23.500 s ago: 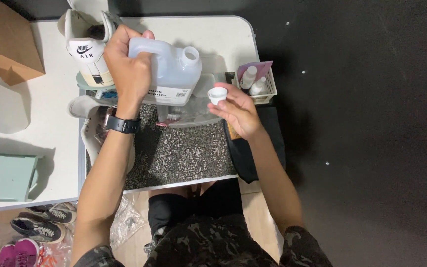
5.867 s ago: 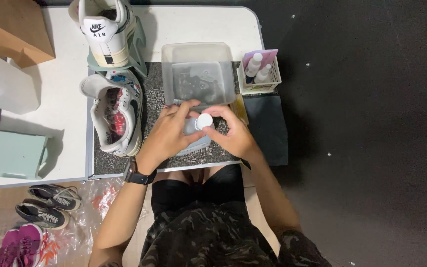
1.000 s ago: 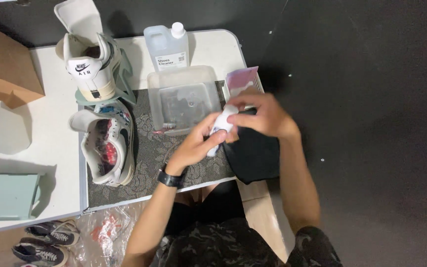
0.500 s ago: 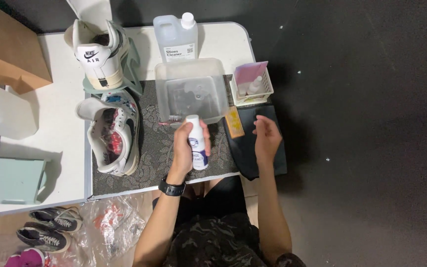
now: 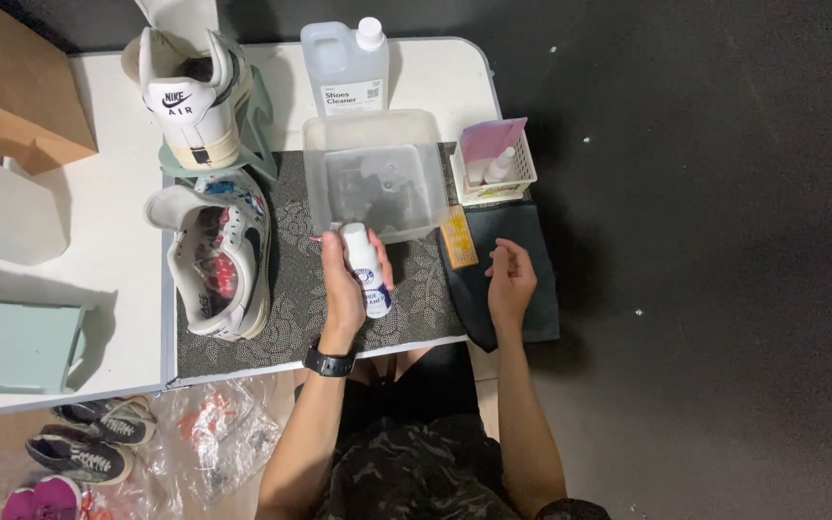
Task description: The person prepares a shoe cleaning solution by pouring liquid from a bottle into a container and stirring it with a brush.
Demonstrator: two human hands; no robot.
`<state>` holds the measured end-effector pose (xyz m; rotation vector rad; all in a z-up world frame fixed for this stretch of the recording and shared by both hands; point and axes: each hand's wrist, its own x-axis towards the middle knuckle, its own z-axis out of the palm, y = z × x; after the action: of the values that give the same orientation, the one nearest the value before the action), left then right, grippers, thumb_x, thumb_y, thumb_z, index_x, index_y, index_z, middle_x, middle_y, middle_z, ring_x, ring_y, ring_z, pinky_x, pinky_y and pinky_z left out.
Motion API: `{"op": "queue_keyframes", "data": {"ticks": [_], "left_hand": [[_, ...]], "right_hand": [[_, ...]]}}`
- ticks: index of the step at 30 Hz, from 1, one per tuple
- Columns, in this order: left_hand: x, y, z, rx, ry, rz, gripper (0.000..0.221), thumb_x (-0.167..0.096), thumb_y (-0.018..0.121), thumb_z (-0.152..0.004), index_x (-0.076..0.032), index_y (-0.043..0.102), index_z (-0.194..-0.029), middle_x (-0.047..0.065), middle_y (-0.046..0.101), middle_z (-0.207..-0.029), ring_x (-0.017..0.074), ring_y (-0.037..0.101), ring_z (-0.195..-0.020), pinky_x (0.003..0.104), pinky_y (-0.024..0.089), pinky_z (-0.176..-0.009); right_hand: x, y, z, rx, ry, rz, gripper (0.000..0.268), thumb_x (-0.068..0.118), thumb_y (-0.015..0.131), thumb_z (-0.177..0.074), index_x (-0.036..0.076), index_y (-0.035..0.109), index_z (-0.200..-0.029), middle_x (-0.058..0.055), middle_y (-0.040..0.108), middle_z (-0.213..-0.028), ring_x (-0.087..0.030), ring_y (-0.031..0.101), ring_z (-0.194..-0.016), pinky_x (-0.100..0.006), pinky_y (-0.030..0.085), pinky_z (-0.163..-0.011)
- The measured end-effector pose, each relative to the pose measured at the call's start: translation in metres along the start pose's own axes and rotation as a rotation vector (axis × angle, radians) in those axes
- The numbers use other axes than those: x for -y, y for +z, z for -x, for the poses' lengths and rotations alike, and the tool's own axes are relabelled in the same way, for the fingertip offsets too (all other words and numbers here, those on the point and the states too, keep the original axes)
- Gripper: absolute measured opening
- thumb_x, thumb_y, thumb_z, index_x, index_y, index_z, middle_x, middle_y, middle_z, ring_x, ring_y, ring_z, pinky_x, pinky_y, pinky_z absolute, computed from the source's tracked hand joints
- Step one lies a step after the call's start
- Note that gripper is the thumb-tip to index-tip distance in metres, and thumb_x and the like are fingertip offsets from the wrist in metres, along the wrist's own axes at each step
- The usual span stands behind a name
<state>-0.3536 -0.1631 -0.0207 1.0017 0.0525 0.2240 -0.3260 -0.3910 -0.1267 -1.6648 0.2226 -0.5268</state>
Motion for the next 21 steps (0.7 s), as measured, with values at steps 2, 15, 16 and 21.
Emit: {"op": "queue_keyframes", "data": {"ticks": [2,15,16,21], "left_hand": [[-0.007,0.003,0.001,0.001,-0.008,0.032,0.063,-0.054,0.020,-0.108,-0.007,0.056,-0.087,0.005,0.056,-0.060,0.0154,0.059,-0.039,0.028,0.053,-0.036],[-0.056,-0.001,0.026,0.055,0.217,-0.049,0.058,-0.021,0.051,-0.103,-0.014,0.015,-0.149,0.014,0.053,-0.102,0.0252,0.067,-0.075,0.041,0.064,-0.072],[-0.073,0.000,0.034,0.088,0.290,-0.218,0.068,-0.009,0.054,-0.101,-0.012,0.013,-0.155,0.016,0.050,-0.105,0.0265,0.065,-0.079,0.043,0.062,-0.080],[-0.129,-0.038,0.031,-0.208,0.478,0.160,0.041,-0.018,0.058,-0.105,-0.007,0.036,-0.138,0.021,0.058,-0.113,0.0321,0.067,-0.095,0.042,0.058,-0.097]], "right_hand": [[0.003,0.001,0.002,0.007,-0.002,0.017,0.018,0.013,0.062,-0.105,0.004,0.072,-0.116,-0.015,0.072,-0.092,-0.018,0.066,-0.065,-0.034,0.053,-0.063],[0.003,-0.005,-0.002,0.012,0.032,-0.020,0.023,0.016,0.056,-0.109,0.000,0.068,-0.121,-0.015,0.070,-0.094,-0.016,0.066,-0.065,-0.033,0.056,-0.066],[0.004,-0.004,-0.001,0.002,0.044,-0.022,0.023,0.015,0.056,-0.109,0.000,0.068,-0.121,-0.015,0.070,-0.093,-0.017,0.066,-0.065,-0.034,0.056,-0.066],[0.020,-0.004,-0.002,0.008,0.149,-0.016,0.024,0.021,0.057,-0.106,0.004,0.069,-0.119,-0.009,0.069,-0.091,-0.013,0.062,-0.065,-0.030,0.053,-0.066]]}}
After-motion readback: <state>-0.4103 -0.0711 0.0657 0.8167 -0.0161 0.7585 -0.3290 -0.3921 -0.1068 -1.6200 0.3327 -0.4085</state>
